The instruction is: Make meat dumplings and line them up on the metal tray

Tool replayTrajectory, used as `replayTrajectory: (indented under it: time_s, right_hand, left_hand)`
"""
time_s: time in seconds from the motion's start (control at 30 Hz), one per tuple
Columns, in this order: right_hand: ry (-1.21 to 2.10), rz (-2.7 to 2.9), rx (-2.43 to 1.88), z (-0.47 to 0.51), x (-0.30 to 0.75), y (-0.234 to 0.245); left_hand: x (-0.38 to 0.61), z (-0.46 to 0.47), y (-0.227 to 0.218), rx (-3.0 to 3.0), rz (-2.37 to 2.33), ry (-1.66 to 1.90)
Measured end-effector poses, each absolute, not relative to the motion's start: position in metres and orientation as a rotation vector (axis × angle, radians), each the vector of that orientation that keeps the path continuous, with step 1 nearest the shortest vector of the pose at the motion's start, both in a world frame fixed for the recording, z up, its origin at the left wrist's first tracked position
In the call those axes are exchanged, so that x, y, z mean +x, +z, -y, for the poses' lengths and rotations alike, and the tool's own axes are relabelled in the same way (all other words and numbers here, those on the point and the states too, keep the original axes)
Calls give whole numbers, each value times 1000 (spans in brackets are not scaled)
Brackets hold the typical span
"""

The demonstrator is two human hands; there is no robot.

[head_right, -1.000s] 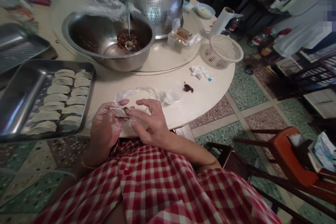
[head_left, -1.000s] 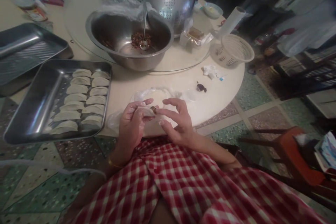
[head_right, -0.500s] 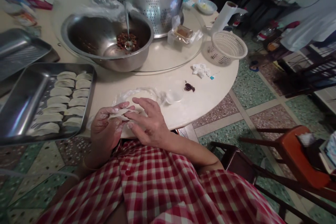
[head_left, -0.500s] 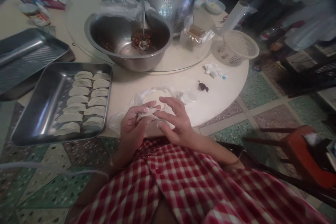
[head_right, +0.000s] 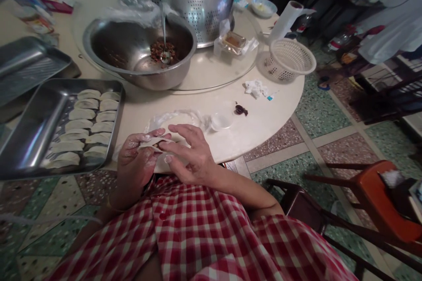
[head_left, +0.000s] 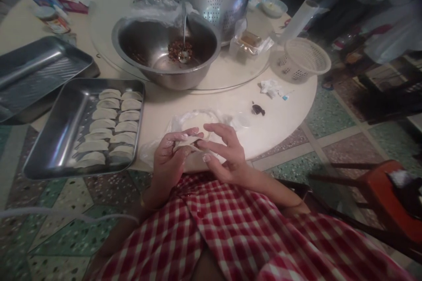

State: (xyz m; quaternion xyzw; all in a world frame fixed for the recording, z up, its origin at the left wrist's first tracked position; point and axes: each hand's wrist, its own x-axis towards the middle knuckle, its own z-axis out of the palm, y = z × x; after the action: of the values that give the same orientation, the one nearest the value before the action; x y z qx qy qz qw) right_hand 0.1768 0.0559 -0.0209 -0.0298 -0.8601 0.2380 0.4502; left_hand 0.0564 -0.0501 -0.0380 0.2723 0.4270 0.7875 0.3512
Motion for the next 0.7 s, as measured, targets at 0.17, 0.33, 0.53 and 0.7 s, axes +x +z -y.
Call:
replayTrajectory:
  time_s: [0.17, 0.33, 0.53, 0.7]
  right_hand:
    - [531, 2148, -21, -56, 173, -25]
    - [501, 2194, -11, -58, 171, -28]
    - [645, 2086, -50, -58, 178, -21]
    - [760, 2068, -267, -59, 181, -17]
  left_hand:
    - [57, 54, -39, 733, -1094, 2014]
    - [57, 55, -40, 740, -1106, 1991]
    - [58, 53, -39, 701, -1097, 1982]
    - [57, 57, -48, 750, -1222, 1953]
